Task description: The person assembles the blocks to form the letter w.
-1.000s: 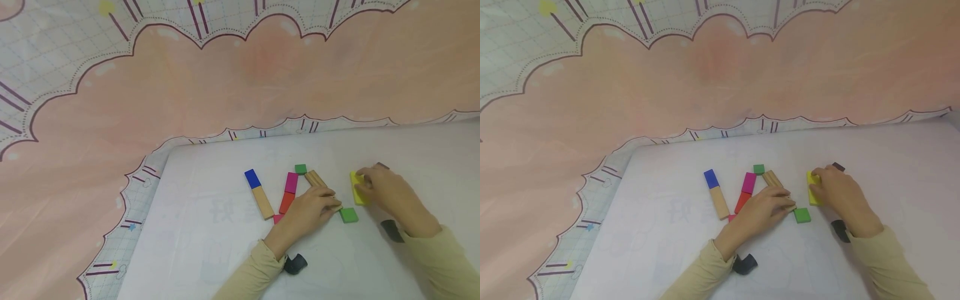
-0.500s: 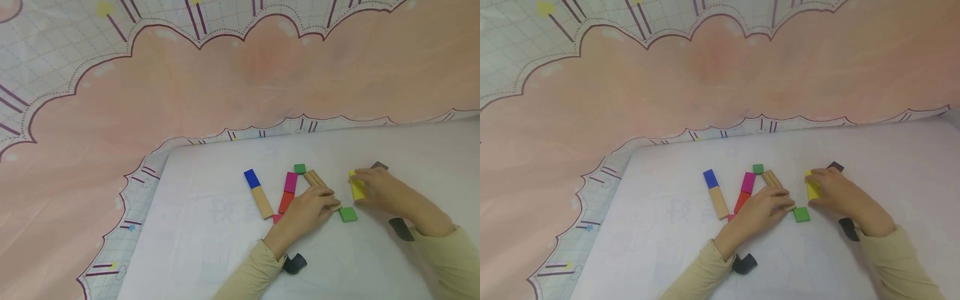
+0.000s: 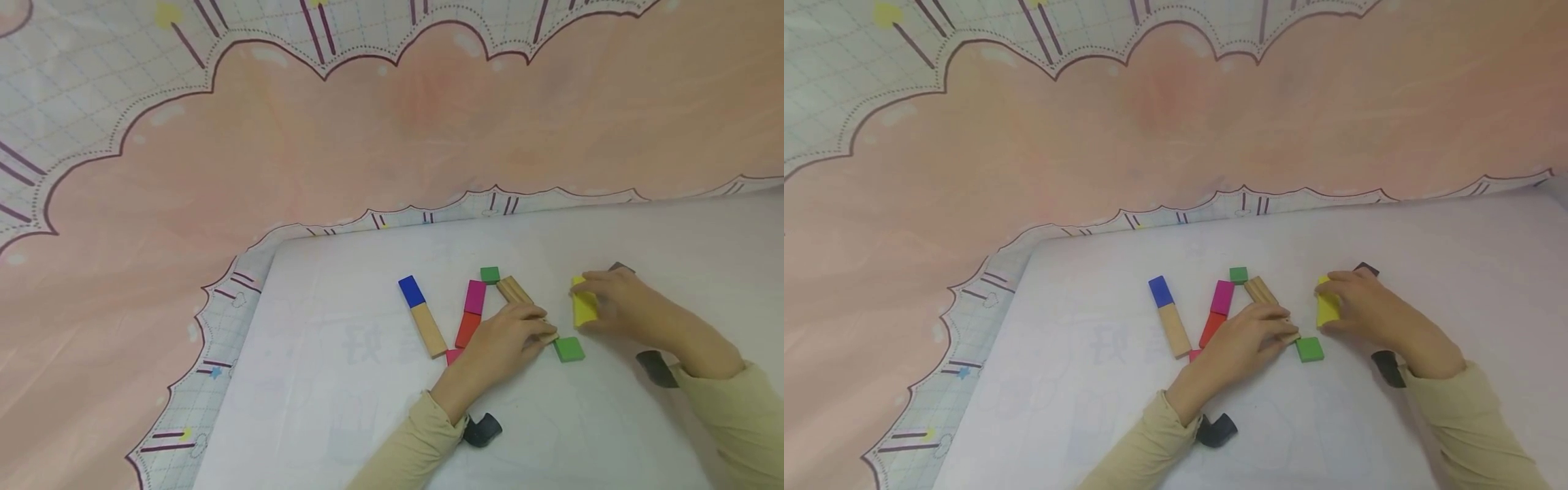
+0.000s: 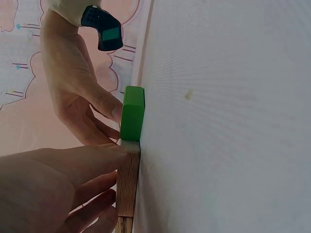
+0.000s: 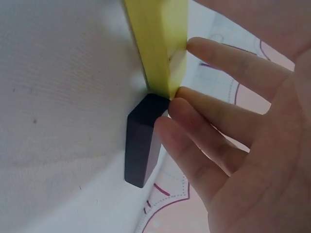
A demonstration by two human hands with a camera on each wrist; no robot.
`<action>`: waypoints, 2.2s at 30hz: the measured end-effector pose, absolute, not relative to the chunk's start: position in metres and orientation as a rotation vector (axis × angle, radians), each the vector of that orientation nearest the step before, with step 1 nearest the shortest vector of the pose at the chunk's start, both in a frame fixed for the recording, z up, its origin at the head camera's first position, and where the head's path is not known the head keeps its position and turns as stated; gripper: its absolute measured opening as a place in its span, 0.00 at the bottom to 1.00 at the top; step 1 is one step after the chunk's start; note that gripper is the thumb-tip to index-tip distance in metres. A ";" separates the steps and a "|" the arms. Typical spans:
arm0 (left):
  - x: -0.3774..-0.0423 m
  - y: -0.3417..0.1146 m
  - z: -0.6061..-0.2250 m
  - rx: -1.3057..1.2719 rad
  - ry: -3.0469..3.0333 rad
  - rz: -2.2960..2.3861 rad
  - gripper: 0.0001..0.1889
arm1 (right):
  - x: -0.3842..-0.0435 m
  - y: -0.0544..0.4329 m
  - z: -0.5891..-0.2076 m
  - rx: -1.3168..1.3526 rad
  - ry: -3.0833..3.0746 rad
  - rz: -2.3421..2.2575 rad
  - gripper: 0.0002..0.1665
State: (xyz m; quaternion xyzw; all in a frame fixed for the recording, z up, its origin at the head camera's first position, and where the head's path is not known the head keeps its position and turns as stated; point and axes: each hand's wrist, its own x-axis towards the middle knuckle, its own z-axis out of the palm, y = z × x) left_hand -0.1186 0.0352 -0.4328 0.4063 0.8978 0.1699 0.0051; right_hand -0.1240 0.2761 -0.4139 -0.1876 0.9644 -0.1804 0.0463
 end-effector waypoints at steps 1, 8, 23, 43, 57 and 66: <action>-0.119 0.035 -0.433 1.274 2.811 0.536 0.14 | -0.124 0.276 -0.414 -0.573 2.949 -0.555 0.31; -0.119 0.035 -0.432 1.276 2.819 0.521 0.14 | -0.123 0.275 -0.414 -0.560 2.963 -0.574 0.31; -0.119 0.035 -0.432 1.267 2.813 0.501 0.14 | -0.118 0.272 -0.413 -0.519 2.967 -0.580 0.29; -0.118 0.035 -0.433 1.283 2.819 0.514 0.14 | -0.114 0.273 -0.413 -0.544 2.961 -0.598 0.27; -0.118 0.034 -0.432 1.274 2.814 0.521 0.14 | -0.116 0.277 -0.411 -0.544 3.007 -0.610 0.29; -0.118 0.035 -0.431 1.266 2.814 0.521 0.14 | -0.118 0.283 -0.410 -0.487 3.041 -0.632 0.34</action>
